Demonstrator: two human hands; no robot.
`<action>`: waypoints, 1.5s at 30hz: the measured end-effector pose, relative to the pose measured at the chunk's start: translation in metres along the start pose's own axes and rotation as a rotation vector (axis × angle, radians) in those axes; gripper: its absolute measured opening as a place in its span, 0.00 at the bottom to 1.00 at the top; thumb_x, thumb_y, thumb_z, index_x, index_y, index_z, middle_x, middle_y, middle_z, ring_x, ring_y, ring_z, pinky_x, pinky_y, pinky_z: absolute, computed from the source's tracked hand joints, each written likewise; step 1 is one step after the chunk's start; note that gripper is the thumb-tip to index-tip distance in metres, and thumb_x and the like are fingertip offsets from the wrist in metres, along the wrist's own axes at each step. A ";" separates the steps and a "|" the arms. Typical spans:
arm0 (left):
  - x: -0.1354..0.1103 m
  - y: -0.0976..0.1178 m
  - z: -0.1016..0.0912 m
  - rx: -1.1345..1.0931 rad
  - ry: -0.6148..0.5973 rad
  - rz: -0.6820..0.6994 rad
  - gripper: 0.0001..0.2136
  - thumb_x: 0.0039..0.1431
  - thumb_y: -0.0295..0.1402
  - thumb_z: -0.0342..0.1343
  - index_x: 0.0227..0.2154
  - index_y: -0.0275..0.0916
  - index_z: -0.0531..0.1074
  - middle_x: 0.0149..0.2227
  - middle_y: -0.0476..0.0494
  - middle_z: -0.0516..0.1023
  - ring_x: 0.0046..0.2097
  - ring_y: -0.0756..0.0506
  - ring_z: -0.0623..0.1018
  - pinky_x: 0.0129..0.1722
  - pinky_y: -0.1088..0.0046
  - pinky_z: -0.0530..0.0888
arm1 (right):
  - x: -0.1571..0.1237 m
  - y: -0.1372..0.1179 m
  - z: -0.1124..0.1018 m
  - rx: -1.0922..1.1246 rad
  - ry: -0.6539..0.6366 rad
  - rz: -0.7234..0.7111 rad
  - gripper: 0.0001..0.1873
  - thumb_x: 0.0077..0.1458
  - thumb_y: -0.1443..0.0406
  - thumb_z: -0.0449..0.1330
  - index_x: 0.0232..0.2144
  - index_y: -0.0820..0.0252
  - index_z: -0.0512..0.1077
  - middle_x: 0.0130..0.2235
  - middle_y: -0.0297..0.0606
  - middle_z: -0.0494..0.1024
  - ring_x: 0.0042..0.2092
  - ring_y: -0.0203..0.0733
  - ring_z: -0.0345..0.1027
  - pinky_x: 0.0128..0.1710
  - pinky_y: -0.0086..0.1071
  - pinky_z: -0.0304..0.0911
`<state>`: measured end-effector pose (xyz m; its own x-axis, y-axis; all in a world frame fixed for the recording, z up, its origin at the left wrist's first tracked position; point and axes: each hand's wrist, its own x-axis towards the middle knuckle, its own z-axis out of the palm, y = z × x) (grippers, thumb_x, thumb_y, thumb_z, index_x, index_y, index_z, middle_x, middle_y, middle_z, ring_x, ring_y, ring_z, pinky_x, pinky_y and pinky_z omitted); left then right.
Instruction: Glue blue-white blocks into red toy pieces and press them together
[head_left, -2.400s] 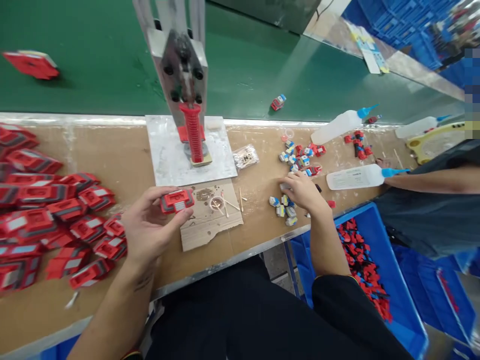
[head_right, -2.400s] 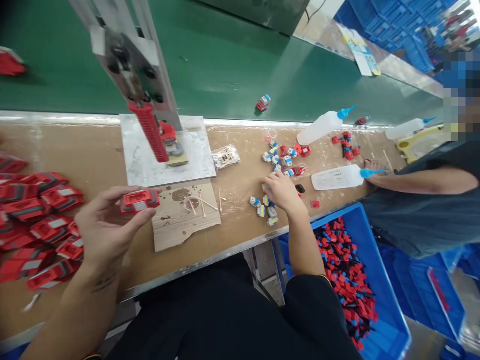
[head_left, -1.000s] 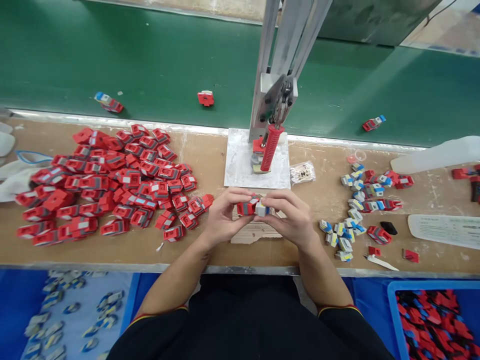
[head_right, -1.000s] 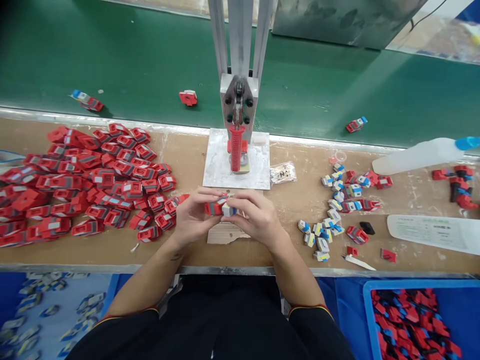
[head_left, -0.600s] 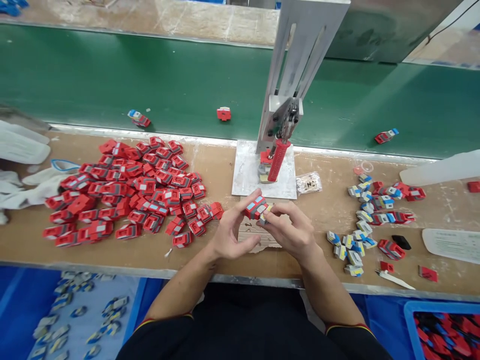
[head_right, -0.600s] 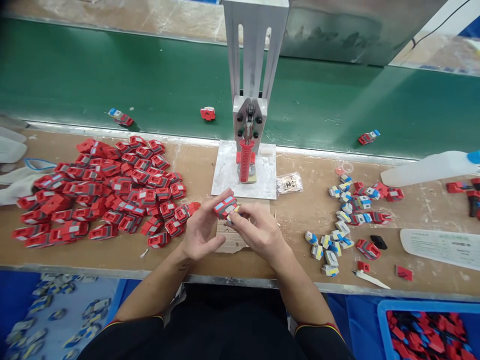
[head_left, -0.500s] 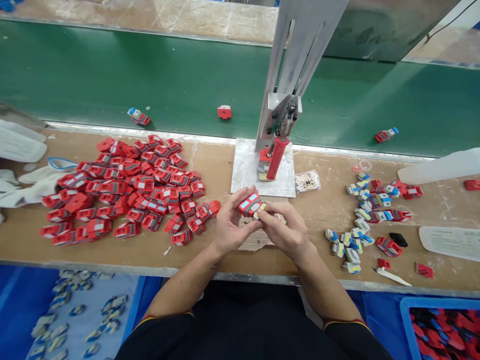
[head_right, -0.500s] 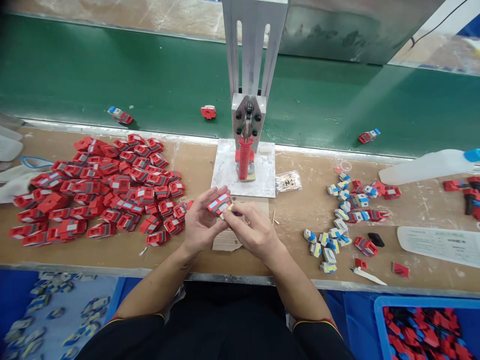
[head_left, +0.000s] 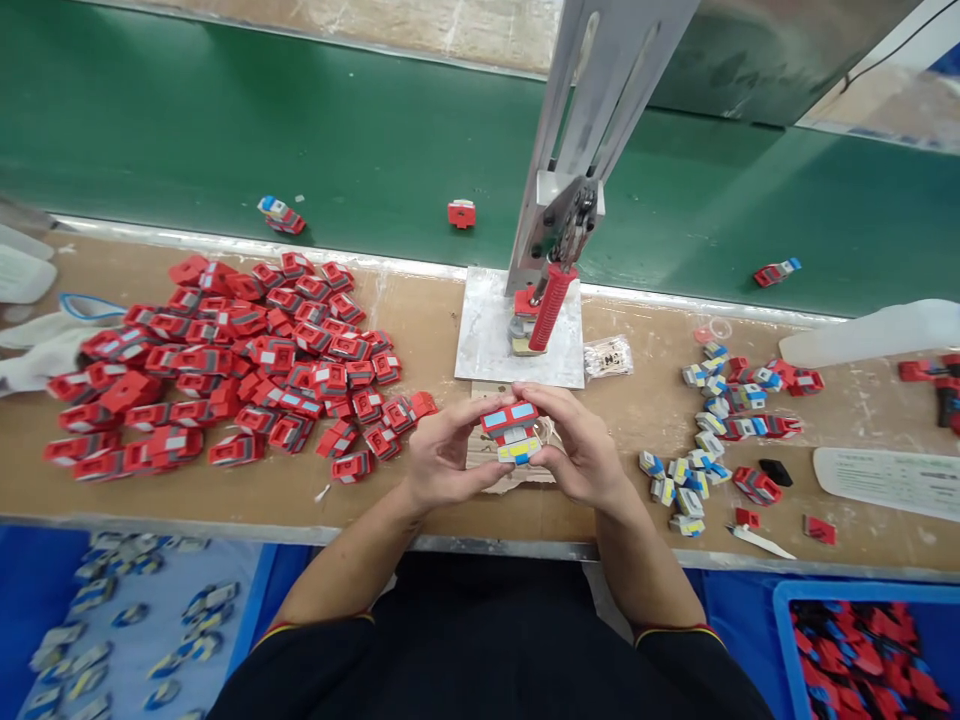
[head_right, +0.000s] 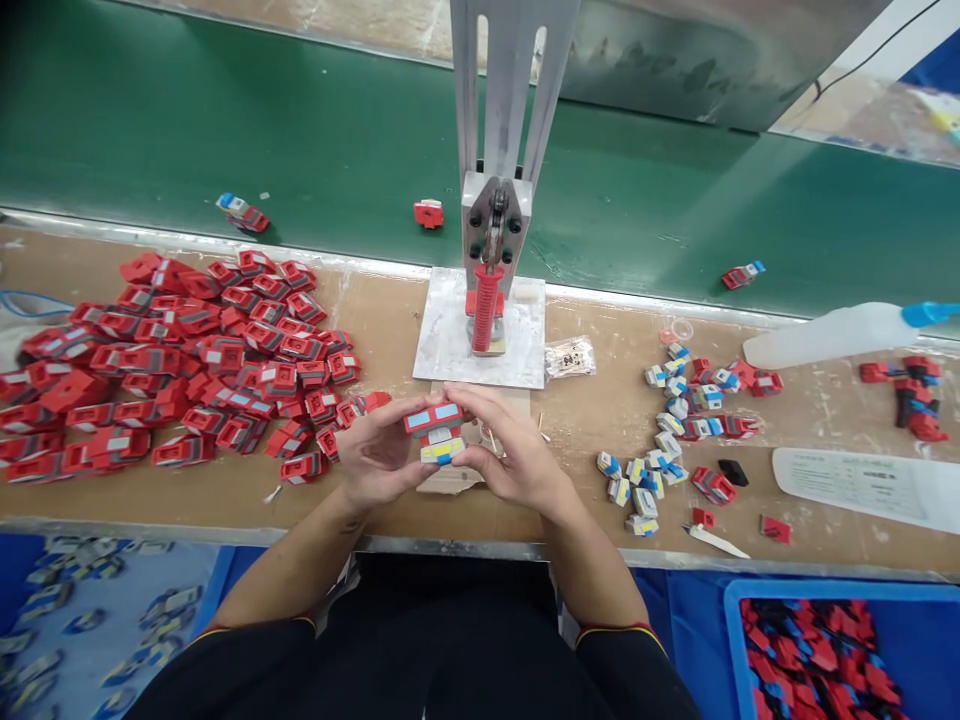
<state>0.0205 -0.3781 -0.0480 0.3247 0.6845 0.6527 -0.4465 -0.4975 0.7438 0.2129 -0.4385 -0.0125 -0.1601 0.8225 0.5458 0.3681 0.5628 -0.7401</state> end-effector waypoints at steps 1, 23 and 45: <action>-0.001 0.001 0.000 0.022 -0.005 0.010 0.32 0.62 0.30 0.73 0.68 0.45 0.74 0.60 0.35 0.85 0.60 0.40 0.86 0.62 0.68 0.83 | 0.000 0.000 0.001 0.002 0.021 -0.002 0.32 0.73 0.51 0.59 0.74 0.44 0.63 0.63 0.47 0.81 0.64 0.51 0.78 0.62 0.46 0.79; 0.043 -0.005 -0.080 0.352 0.034 -0.164 0.23 0.51 0.38 0.79 0.49 0.43 0.80 0.44 0.42 0.87 0.43 0.42 0.87 0.45 0.64 0.87 | 0.009 0.005 -0.036 -0.220 0.073 0.049 0.27 0.75 0.52 0.57 0.71 0.45 0.64 0.63 0.49 0.75 0.59 0.50 0.76 0.49 0.44 0.82; 0.136 -0.082 -0.037 0.650 -0.383 -0.341 0.28 0.53 0.33 0.71 0.59 0.41 0.76 0.59 0.34 0.82 0.61 0.32 0.81 0.66 0.52 0.73 | 0.049 0.062 -0.033 0.018 -0.101 0.147 0.18 0.71 0.49 0.62 0.55 0.50 0.76 0.53 0.42 0.83 0.50 0.43 0.80 0.47 0.38 0.80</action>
<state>0.0704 -0.2238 -0.0257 0.6691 0.6831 0.2929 0.2607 -0.5847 0.7682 0.2584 -0.3665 -0.0182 -0.1976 0.8995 0.3896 0.3784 0.4366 -0.8162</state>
